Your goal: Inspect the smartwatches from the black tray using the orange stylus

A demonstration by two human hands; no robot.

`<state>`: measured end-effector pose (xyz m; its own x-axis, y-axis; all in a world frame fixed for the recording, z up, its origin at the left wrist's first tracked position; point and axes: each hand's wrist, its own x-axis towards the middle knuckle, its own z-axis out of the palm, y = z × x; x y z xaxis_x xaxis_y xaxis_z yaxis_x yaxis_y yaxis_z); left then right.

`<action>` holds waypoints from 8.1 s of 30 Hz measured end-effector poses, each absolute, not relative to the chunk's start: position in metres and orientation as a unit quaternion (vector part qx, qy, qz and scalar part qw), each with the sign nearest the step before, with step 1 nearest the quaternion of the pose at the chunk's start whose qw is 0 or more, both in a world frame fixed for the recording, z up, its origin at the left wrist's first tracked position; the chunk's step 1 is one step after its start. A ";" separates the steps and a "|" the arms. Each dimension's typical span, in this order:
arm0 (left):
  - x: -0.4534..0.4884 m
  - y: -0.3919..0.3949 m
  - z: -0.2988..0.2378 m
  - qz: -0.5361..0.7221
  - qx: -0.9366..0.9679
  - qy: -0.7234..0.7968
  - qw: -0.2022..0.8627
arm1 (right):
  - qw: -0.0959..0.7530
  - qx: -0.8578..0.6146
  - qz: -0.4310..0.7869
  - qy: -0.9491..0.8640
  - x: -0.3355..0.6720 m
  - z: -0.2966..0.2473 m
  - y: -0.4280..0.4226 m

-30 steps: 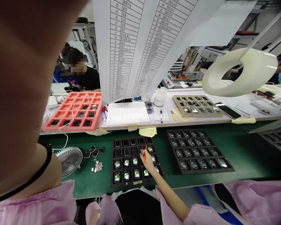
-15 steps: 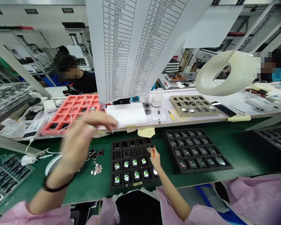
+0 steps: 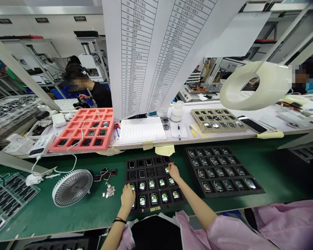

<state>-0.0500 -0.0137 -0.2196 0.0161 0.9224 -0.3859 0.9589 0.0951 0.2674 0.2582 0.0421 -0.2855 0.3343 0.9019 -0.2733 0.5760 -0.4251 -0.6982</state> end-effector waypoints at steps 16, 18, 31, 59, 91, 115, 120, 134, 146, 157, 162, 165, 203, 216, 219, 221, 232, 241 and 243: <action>-0.070 0.017 -0.247 -0.002 0.642 0.673 0.367 | 0.386 -0.702 0.425 -0.422 0.254 -0.265 0.034; -0.074 0.018 -0.249 0.020 0.634 0.666 0.392 | 0.428 -0.679 0.438 -0.405 0.249 -0.253 0.025; -0.078 0.021 -0.194 0.187 0.576 0.569 0.556 | 0.571 -0.481 0.569 -0.344 0.196 -0.119 -0.030; 0.015 -0.002 -0.002 0.449 0.538 0.408 0.586 | 0.554 -0.428 0.564 -0.438 0.185 -0.011 -0.046; 0.000 -0.004 0.002 0.422 0.475 0.294 0.714 | 0.544 -0.371 0.647 -0.385 0.193 0.002 -0.050; 0.006 -0.002 -0.011 0.443 0.584 0.413 0.540 | 0.555 -0.413 0.564 -0.450 0.185 -0.015 -0.045; 0.008 -0.004 -0.009 0.439 0.579 0.416 0.547 | 0.560 -0.444 0.546 -0.437 0.183 -0.011 -0.045; 0.010 -0.006 -0.010 0.433 0.567 0.415 0.564 | 0.549 -0.454 0.542 -0.446 0.185 -0.014 -0.046; 0.010 -0.006 -0.010 0.436 0.566 0.439 0.545 | 0.559 -0.468 0.531 -0.431 0.184 -0.010 -0.045; 0.012 -0.007 -0.007 0.433 0.562 0.428 0.559 | 0.571 -0.451 0.539 -0.425 0.185 -0.008 -0.044; 0.012 -0.006 -0.010 0.430 0.571 0.424 0.556 | 0.566 -0.460 0.539 -0.421 0.185 -0.007 -0.045; 0.013 -0.006 -0.009 0.429 0.571 0.431 0.552 | 0.569 -0.463 0.533 -0.422 0.184 -0.005 -0.046; 0.015 -0.006 -0.012 0.421 0.567 0.408 0.579 | 0.532 -0.487 0.532 -0.444 0.191 -0.009 -0.044; 0.015 -0.005 -0.013 0.426 0.558 0.432 0.565 | 0.540 -0.497 0.526 -0.429 0.187 -0.013 -0.043; 0.014 -0.005 -0.013 0.421 0.554 0.442 0.566 | 0.547 -0.503 0.519 -0.423 0.185 -0.009 -0.043; 0.014 -0.004 -0.013 0.419 0.549 0.446 0.569 | 0.549 -0.499 0.525 -0.418 0.184 -0.006 -0.044; 0.015 -0.004 -0.014 0.412 0.569 0.423 0.572 | 0.550 -0.478 0.551 -0.406 0.186 -0.009 -0.042; 0.016 -0.005 -0.014 0.427 0.562 0.436 0.558 | 0.562 -0.500 0.534 -0.386 0.184 -0.003 -0.045; 0.017 -0.005 -0.012 0.435 0.563 0.433 0.553 | 0.566 -0.509 0.521 -0.386 0.183 -0.004 -0.044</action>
<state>0.0168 -0.0054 -0.0123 0.2468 0.9690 0.0111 0.0057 -0.0129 0.9999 0.1829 -0.0442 -0.0043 0.1590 0.9829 -0.0932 -0.1965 -0.0610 -0.9786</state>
